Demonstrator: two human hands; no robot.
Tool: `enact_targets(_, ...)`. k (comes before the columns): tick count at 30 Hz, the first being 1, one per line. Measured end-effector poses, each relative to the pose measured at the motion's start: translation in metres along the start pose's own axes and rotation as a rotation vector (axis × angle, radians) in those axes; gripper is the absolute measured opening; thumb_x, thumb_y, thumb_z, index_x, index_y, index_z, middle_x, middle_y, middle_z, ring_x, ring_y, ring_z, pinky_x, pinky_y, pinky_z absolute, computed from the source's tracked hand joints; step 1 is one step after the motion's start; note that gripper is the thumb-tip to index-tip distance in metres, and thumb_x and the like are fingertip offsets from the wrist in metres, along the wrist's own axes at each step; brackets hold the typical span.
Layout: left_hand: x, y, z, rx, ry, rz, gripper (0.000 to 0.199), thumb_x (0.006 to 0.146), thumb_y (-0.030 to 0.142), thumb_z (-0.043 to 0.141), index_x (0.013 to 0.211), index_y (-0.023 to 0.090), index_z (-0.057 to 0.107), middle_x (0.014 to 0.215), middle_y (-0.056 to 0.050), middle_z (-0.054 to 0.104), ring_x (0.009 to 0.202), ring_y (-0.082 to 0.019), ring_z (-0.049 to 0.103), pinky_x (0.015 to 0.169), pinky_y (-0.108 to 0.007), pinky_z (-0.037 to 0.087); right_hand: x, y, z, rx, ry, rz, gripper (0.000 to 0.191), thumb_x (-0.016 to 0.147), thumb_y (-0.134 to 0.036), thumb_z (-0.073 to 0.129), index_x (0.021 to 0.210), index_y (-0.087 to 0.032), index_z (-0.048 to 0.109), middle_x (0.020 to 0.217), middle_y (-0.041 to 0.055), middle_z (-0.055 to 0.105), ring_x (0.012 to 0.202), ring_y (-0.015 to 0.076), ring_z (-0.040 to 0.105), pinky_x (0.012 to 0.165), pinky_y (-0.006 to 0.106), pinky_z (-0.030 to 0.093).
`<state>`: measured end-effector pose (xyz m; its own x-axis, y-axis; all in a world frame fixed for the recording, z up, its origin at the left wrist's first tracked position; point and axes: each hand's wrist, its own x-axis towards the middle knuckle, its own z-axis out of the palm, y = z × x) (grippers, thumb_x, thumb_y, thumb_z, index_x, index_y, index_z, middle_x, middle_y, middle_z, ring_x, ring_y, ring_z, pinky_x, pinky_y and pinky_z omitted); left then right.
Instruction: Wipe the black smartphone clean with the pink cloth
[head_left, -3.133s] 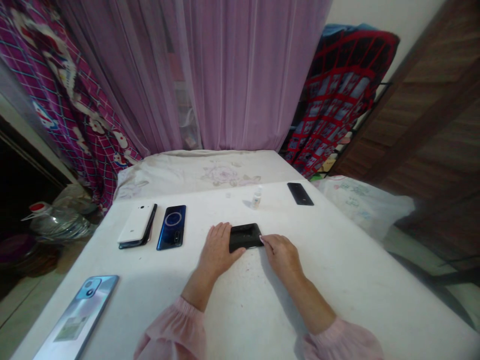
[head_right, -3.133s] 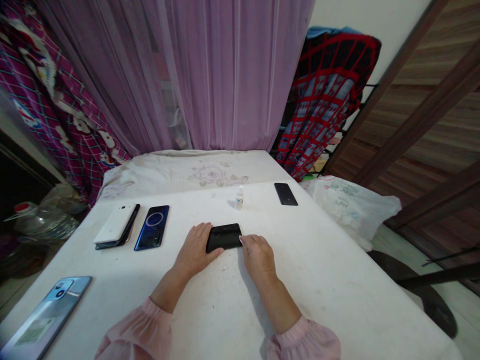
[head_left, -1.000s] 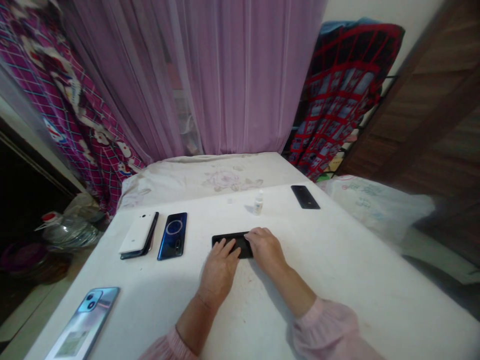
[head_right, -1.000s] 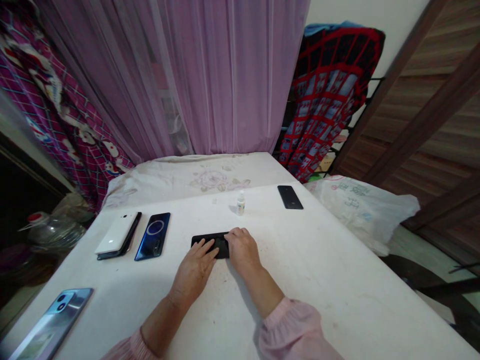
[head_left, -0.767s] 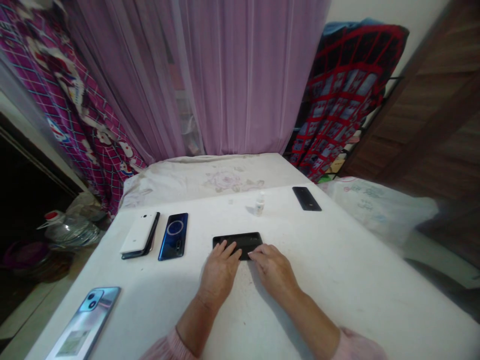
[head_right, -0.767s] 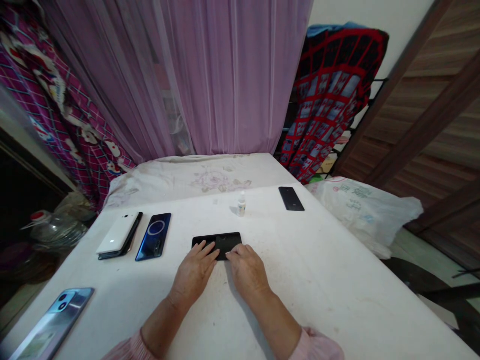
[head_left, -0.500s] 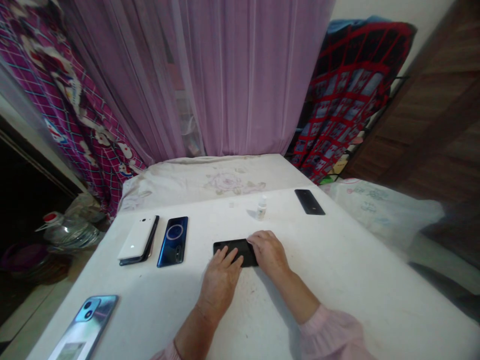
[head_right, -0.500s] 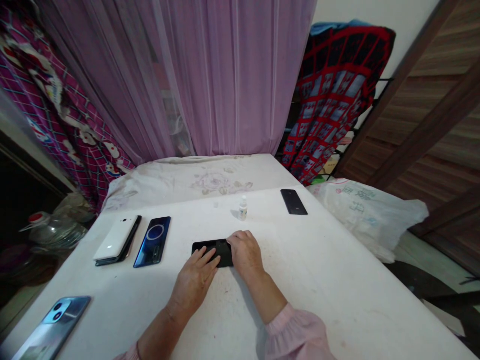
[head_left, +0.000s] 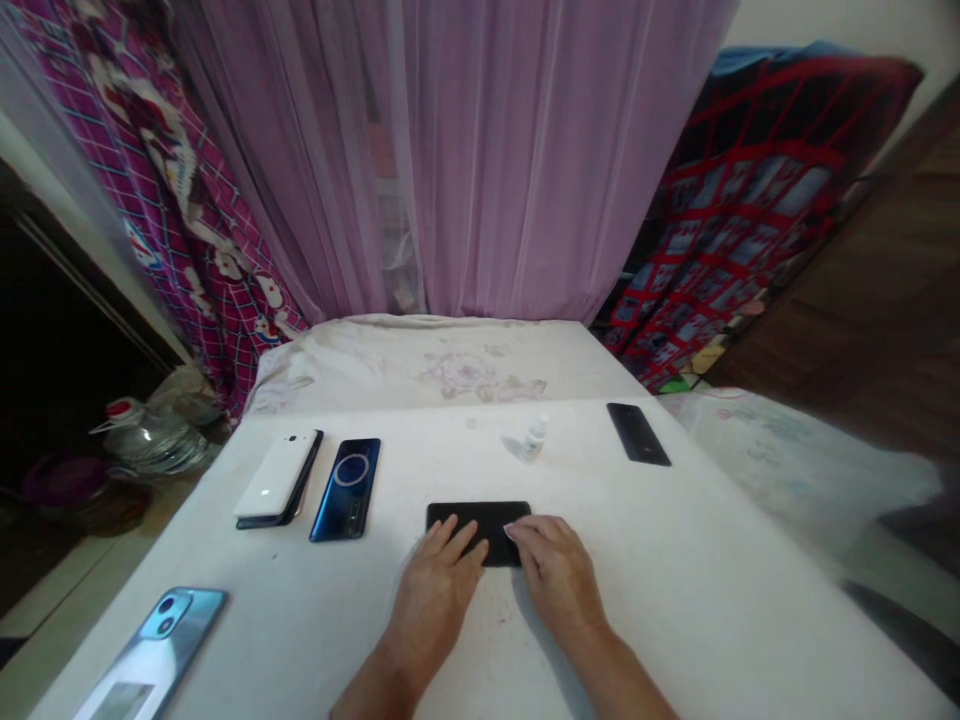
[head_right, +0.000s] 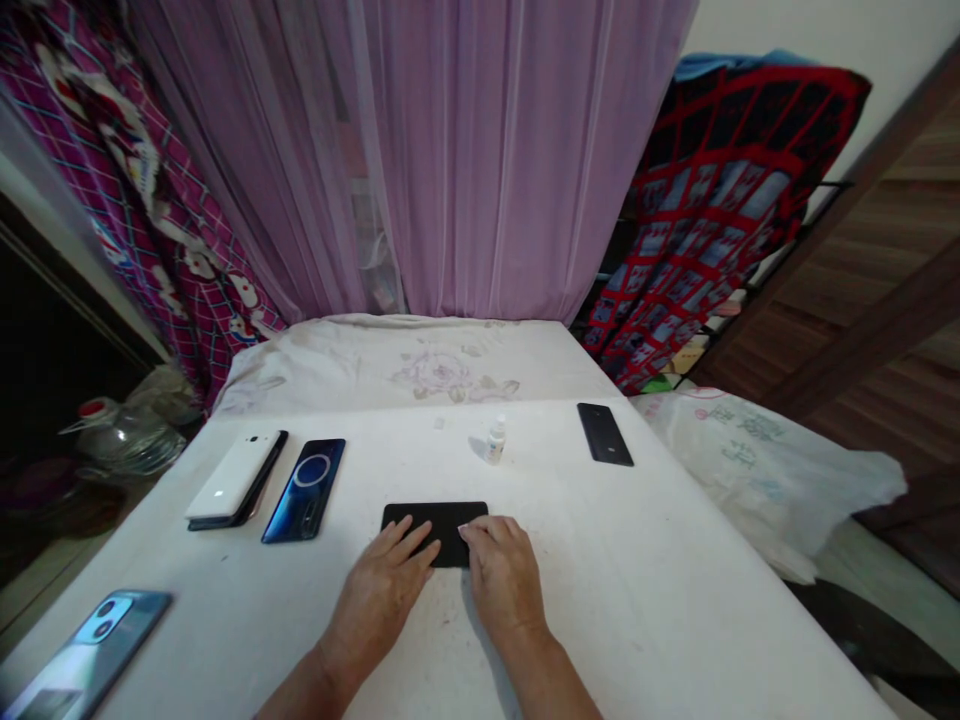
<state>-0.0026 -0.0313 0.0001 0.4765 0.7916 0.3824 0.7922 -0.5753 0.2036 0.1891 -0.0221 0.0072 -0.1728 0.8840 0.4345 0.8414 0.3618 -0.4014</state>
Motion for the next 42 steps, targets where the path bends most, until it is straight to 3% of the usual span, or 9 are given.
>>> enact_targets(6, 0.000, 0.000, 0.002, 0.016, 0.011, -0.004, 0.027, 0.093, 0.018, 0.052, 0.114, 0.026, 0.067, 0.122, -0.004, 0.066, 0.116, -0.027, 0.060, 0.096, -0.048, 0.051, 0.045, -0.006, 0.017, 0.026, -0.092, -0.008, 0.027, 0.083, -0.007, 0.052, 0.086, -0.025, 0.073, 0.088, 0.0036, 0.071, 0.087, 0.0195, 0.060, 0.079, 0.032, 0.046)
enact_targets(9, -0.002, 0.001, 0.003, 0.016, 0.016, -0.021, 0.027, 0.092, 0.018, 0.055, 0.115, 0.025, 0.067, 0.122, -0.004, 0.066, 0.116, -0.029, 0.059, 0.096, -0.049, 0.051, 0.054, -0.009, 0.015, 0.016, -0.170, -0.001, 0.026, 0.083, -0.008, 0.054, 0.085, -0.026, 0.072, 0.088, 0.0022, 0.071, 0.088, 0.0197, 0.060, 0.080, 0.032, 0.044)
enact_targets(17, -0.003, 0.005, 0.000, 0.008, -0.003, -0.020, 0.028, 0.091, 0.018, 0.056, 0.115, 0.024, 0.066, 0.126, -0.004, 0.064, 0.117, -0.031, 0.059, 0.096, -0.050, 0.051, 0.035, 0.019, -0.003, -0.039, -0.108, 0.100, 0.021, 0.087, -0.014, 0.053, 0.088, -0.025, 0.071, 0.090, 0.0024, 0.072, 0.088, 0.0201, 0.060, 0.079, 0.032, 0.041)
enact_targets(26, -0.003, 0.003, 0.000, 0.048, 0.012, 0.008, 0.026, 0.093, 0.019, 0.053, 0.114, 0.024, 0.067, 0.123, -0.005, 0.066, 0.115, -0.029, 0.060, 0.095, -0.049, 0.051, 0.046, -0.011, 0.008, -0.020, -0.177, 0.087, 0.021, 0.085, -0.013, 0.056, 0.086, -0.027, 0.072, 0.091, 0.0012, 0.072, 0.091, 0.0210, 0.058, 0.079, 0.033, 0.039)
enact_targets(32, -0.003, 0.002, 0.002, 0.025, 0.070, 0.014, 0.026, 0.092, 0.019, 0.053, 0.112, 0.025, 0.068, 0.122, -0.003, 0.066, 0.114, -0.028, 0.061, 0.094, -0.048, 0.052, 0.032, 0.025, -0.007, -0.007, -0.117, 0.185, 0.022, 0.087, -0.016, 0.052, 0.089, -0.025, 0.072, 0.092, 0.0024, 0.072, 0.090, 0.0211, 0.060, 0.080, 0.033, 0.041)
enact_targets(36, -0.003, 0.001, 0.000, 0.004, 0.057, 0.019, 0.028, 0.094, 0.021, 0.049, 0.119, 0.022, 0.063, 0.123, -0.005, 0.065, 0.115, -0.026, 0.059, 0.095, -0.045, 0.052, 0.022, 0.039, 0.000, 0.122, -0.026, 0.193, 0.025, 0.088, -0.020, 0.047, 0.090, -0.023, 0.071, 0.093, 0.0035, 0.072, 0.088, 0.0197, 0.062, 0.081, 0.032, 0.045)
enact_targets(39, -0.004, -0.004, 0.000, -0.022, 0.065, -0.021, 0.037, 0.094, 0.027, 0.052, 0.129, 0.018, 0.054, 0.133, -0.010, 0.057, 0.124, -0.027, 0.052, 0.100, -0.046, 0.047, 0.023, 0.040, 0.006, 0.154, 0.022, 0.209, 0.025, 0.088, -0.021, 0.046, 0.090, -0.023, 0.071, 0.093, 0.0039, 0.072, 0.088, 0.0198, 0.063, 0.081, 0.033, 0.047)
enact_targets(42, -0.007, -0.017, 0.003, 0.001, 0.092, -0.117, 0.059, 0.087, 0.040, 0.061, 0.137, 0.013, 0.045, 0.144, -0.017, 0.044, 0.135, -0.036, 0.035, 0.106, -0.055, 0.036, 0.029, 0.039, 0.008, 0.150, 0.009, 0.207, 0.026, 0.086, -0.021, 0.046, 0.089, -0.023, 0.072, 0.092, 0.0039, 0.072, 0.087, 0.0201, 0.063, 0.080, 0.034, 0.047)
